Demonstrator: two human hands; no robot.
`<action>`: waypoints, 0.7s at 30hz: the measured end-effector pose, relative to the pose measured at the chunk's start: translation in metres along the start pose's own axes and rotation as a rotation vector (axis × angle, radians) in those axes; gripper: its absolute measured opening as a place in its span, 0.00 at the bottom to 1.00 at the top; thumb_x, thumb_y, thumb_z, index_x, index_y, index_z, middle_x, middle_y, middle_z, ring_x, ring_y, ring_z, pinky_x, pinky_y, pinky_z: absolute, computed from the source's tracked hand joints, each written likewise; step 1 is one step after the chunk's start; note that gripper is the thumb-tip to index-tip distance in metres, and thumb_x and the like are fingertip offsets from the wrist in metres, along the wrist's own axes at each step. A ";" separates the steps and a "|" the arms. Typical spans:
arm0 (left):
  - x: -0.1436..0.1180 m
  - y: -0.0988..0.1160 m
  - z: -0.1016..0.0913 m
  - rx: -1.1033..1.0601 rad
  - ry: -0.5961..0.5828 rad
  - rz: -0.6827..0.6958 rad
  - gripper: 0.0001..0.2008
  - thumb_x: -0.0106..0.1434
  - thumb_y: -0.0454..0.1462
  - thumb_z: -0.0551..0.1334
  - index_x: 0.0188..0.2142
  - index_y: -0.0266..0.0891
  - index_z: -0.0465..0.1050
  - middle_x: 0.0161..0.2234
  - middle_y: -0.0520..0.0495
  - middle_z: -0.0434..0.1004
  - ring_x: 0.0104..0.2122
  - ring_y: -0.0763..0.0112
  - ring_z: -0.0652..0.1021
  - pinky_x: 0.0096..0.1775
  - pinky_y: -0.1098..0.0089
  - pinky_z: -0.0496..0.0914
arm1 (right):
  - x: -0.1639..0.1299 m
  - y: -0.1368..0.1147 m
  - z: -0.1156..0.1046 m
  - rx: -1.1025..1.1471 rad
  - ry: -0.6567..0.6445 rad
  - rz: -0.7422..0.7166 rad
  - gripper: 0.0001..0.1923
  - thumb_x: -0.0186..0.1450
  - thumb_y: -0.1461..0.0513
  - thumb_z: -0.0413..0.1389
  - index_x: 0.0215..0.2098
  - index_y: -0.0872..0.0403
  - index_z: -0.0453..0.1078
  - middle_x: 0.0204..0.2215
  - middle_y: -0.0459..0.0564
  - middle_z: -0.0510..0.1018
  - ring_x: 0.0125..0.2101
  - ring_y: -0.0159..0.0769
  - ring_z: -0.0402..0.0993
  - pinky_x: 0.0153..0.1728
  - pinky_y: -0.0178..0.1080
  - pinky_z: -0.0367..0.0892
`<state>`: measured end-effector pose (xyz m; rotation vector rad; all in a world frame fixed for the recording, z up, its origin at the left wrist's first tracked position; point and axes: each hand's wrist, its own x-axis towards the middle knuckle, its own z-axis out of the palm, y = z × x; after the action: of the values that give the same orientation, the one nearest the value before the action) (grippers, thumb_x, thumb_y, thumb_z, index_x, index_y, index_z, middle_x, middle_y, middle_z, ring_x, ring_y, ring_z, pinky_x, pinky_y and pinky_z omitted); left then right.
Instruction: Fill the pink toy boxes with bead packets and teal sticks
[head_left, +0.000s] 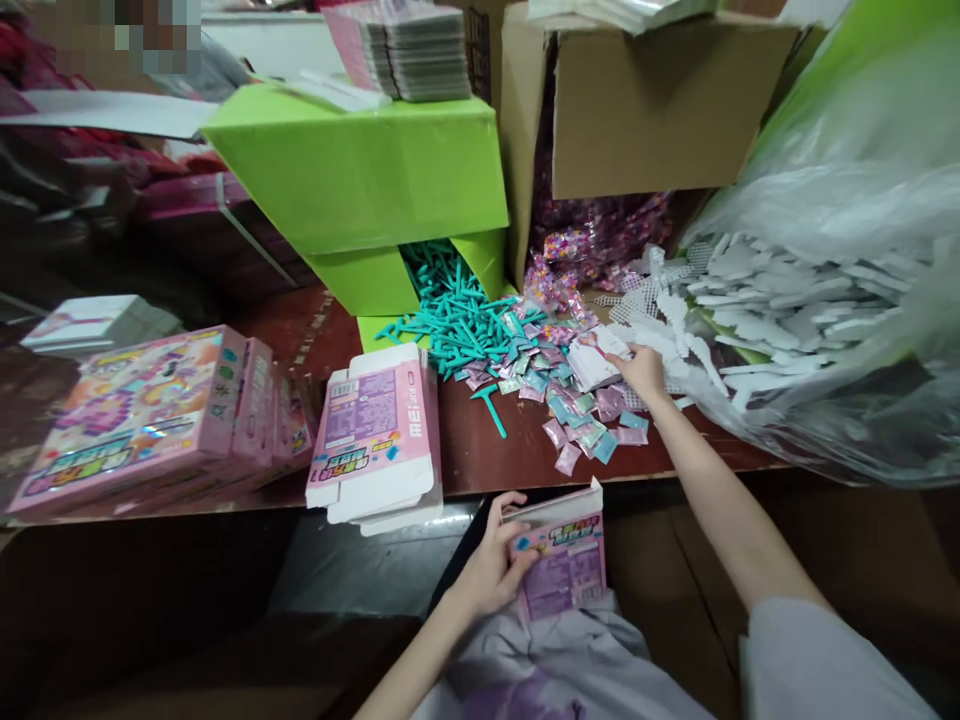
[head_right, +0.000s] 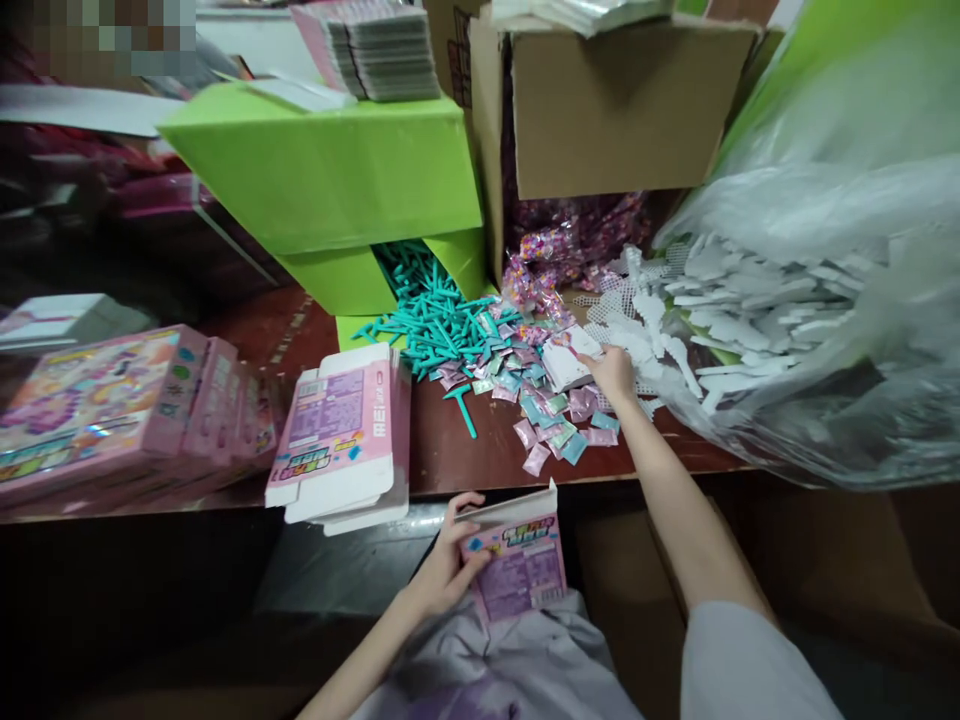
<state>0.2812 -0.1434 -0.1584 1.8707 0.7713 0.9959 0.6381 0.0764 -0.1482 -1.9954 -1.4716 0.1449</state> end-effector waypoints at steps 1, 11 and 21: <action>-0.001 0.000 0.000 -0.010 -0.001 -0.092 0.21 0.61 0.32 0.59 0.52 0.50 0.60 0.56 0.42 0.59 0.53 0.61 0.68 0.53 0.57 0.63 | 0.003 0.001 0.003 -0.001 -0.001 -0.006 0.24 0.52 0.53 0.64 0.38 0.66 0.73 0.39 0.67 0.76 0.41 0.44 0.70 0.46 0.43 0.62; 0.018 -0.001 -0.017 -0.348 0.062 -0.568 0.47 0.40 0.33 0.74 0.57 0.41 0.55 0.54 0.41 0.65 0.51 0.58 0.70 0.52 0.63 0.66 | -0.072 -0.043 -0.037 0.544 0.447 0.079 0.16 0.62 0.57 0.54 0.42 0.62 0.70 0.32 0.58 0.78 0.27 0.39 0.74 0.31 0.41 0.69; 0.021 -0.015 -0.011 -0.512 -0.061 -0.572 0.53 0.37 0.34 0.76 0.60 0.42 0.50 0.55 0.41 0.65 0.53 0.57 0.70 0.55 0.60 0.63 | -0.207 -0.068 -0.034 0.341 -0.454 -0.599 0.06 0.61 0.61 0.59 0.27 0.52 0.76 0.27 0.49 0.72 0.33 0.37 0.69 0.38 0.43 0.62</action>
<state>0.2801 -0.1154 -0.1614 1.1410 0.8513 0.6780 0.5218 -0.1111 -0.1419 -1.2320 -2.1014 0.5720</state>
